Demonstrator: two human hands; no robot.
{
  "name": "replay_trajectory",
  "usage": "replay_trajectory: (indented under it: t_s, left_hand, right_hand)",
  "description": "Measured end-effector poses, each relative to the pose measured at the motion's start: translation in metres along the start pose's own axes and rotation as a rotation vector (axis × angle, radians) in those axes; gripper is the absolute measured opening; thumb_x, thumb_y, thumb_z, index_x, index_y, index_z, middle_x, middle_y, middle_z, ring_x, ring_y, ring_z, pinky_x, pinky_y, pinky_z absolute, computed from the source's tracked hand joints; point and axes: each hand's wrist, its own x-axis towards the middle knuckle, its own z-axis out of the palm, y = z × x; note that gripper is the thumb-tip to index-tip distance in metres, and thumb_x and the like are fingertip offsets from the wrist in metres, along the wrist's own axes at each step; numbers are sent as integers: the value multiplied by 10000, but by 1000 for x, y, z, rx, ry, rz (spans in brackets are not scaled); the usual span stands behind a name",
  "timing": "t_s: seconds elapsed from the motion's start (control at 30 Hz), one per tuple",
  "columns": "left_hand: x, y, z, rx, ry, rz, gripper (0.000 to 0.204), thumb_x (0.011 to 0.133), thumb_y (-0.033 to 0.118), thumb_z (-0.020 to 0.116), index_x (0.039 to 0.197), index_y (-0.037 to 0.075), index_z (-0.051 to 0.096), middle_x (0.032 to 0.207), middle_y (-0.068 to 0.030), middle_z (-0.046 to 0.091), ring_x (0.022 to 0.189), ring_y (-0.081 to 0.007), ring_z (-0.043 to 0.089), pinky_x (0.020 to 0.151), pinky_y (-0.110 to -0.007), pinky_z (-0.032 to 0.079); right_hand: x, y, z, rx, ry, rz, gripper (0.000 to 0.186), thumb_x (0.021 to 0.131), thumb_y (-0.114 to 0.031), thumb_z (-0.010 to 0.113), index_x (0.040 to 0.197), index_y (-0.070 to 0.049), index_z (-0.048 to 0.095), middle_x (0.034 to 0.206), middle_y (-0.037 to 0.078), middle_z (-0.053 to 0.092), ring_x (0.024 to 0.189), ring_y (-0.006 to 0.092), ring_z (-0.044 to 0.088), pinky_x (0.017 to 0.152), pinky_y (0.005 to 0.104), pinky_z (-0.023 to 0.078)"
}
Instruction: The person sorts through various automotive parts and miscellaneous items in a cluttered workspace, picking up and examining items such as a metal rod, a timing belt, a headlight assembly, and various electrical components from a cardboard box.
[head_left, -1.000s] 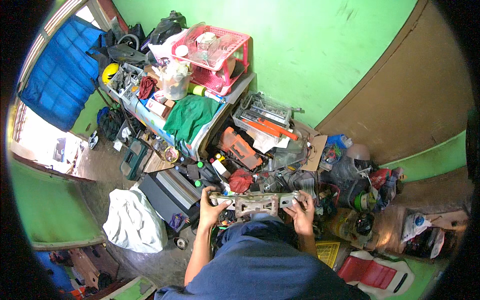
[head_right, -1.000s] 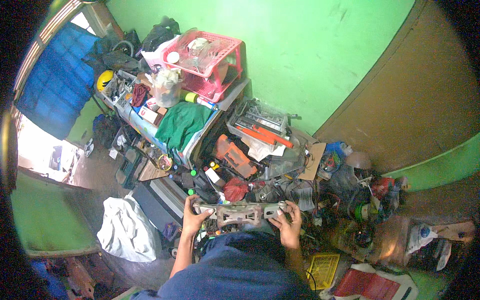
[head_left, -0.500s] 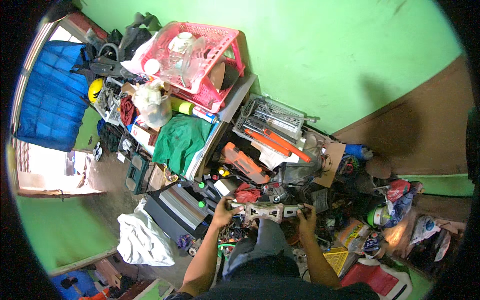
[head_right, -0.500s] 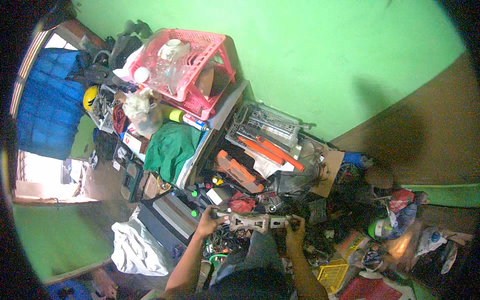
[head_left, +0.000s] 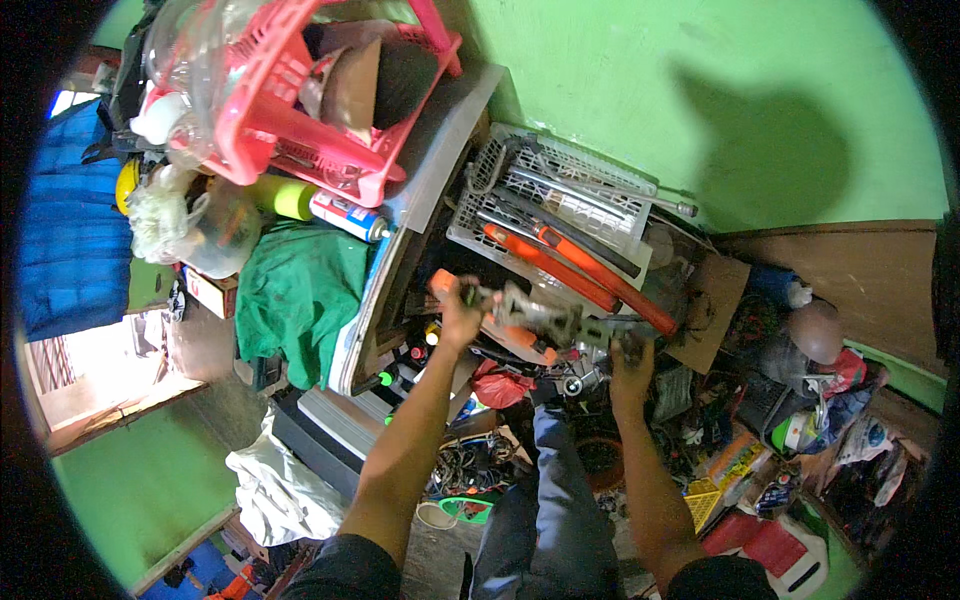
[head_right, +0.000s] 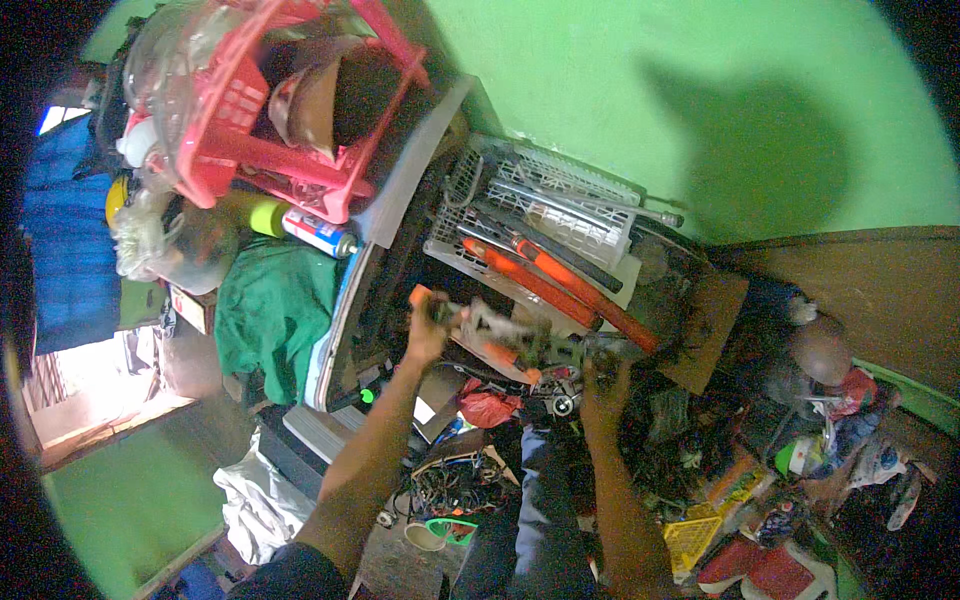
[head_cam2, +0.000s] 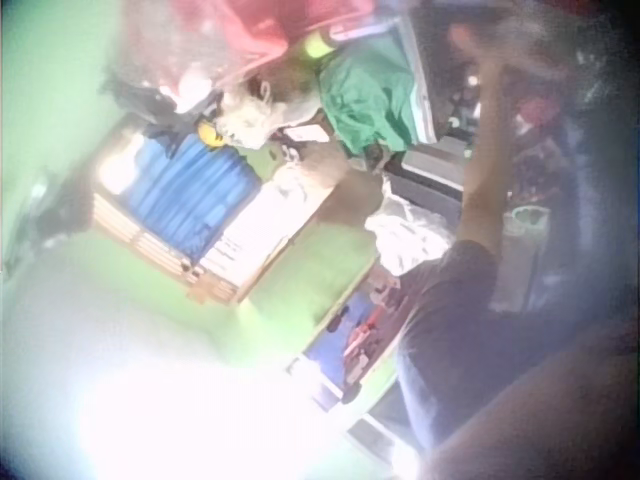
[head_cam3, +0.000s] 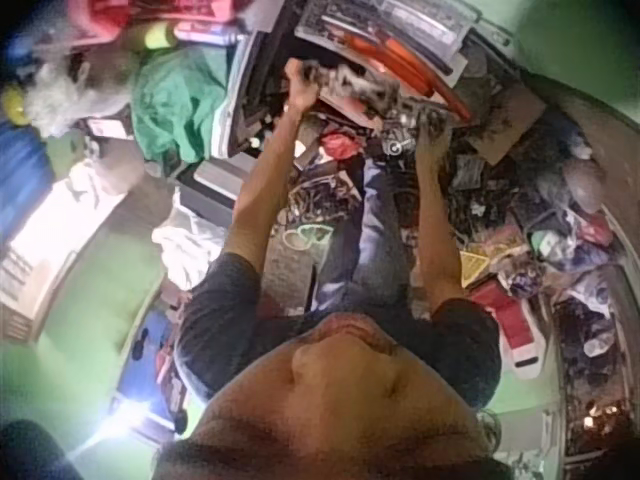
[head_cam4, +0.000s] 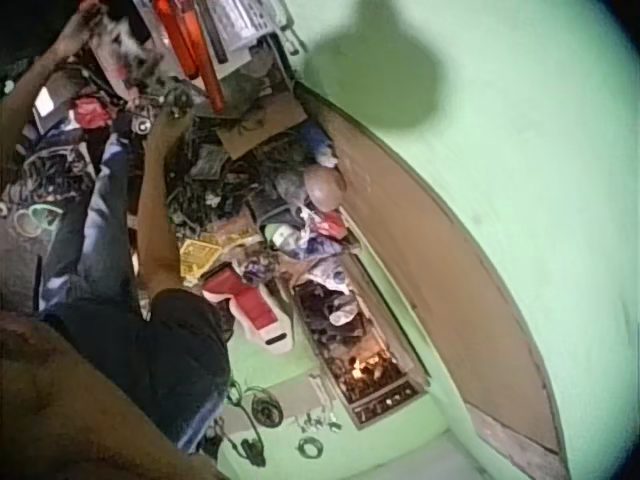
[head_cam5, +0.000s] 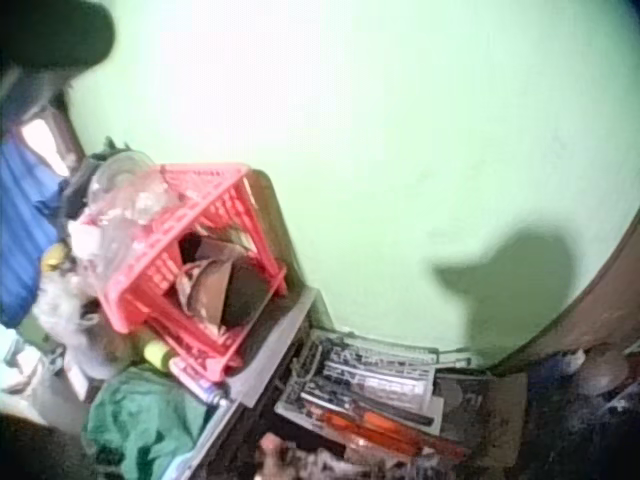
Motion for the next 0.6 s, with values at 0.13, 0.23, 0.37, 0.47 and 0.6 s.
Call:
replay_trajectory:
  t_s: [0.13, 0.23, 0.37, 0.47, 0.6]
  left_hand:
    - [88, 23, 4, -40, 39, 29, 465, 838, 150, 837, 1192, 22, 563, 907, -38, 643, 848, -130, 580, 736, -290, 492]
    - [142, 3, -5, -147, 59, -17, 501, 901, 319, 755, 1252, 16, 566, 1172, -138, 638, 1097, -226, 567, 971, -356, 430]
    - [165, -15, 3, -49, 85, -63, 629, 991, 476, 592, 1419, 25, 497, 1406, -205, 549, 1311, -286, 502, 1119, -381, 347]
    - [133, 4, 10, -66, 112, -106, 582, 1046, 449, 499, 1412, -3, 493, 1432, -180, 536, 1331, -272, 483, 1129, -371, 335]
    - [113, -52, 14, -248, 136, -9, 525, 1083, 414, 419, 1416, 16, 501, 1434, -165, 536, 1343, -265, 468, 1143, -362, 315]
  right_hand:
    - [82, -18, 61, 248, -94, 13, 456, 931, -209, 731, 1272, 10, 522, 1278, 180, 607, 1141, 281, 594, 991, 403, 469]
    - [118, -21, 98, 140, -60, -214, 383, 978, -209, 674, 1259, 7, 530, 1130, 114, 636, 983, 181, 636, 777, 313, 540]
    - [145, 10, 116, -110, -124, -378, 360, 980, -141, 648, 1278, 21, 527, 1175, 132, 639, 895, 181, 679, 700, 303, 582]
    - [131, 32, 119, -129, -226, -288, 335, 981, -106, 636, 1283, 20, 561, 1179, 149, 644, 876, 194, 700, 709, 312, 591]
    - [103, 38, 112, -185, -216, -351, 324, 987, -125, 636, 1282, 5, 595, 1149, 161, 673, 871, 201, 718, 713, 309, 582]
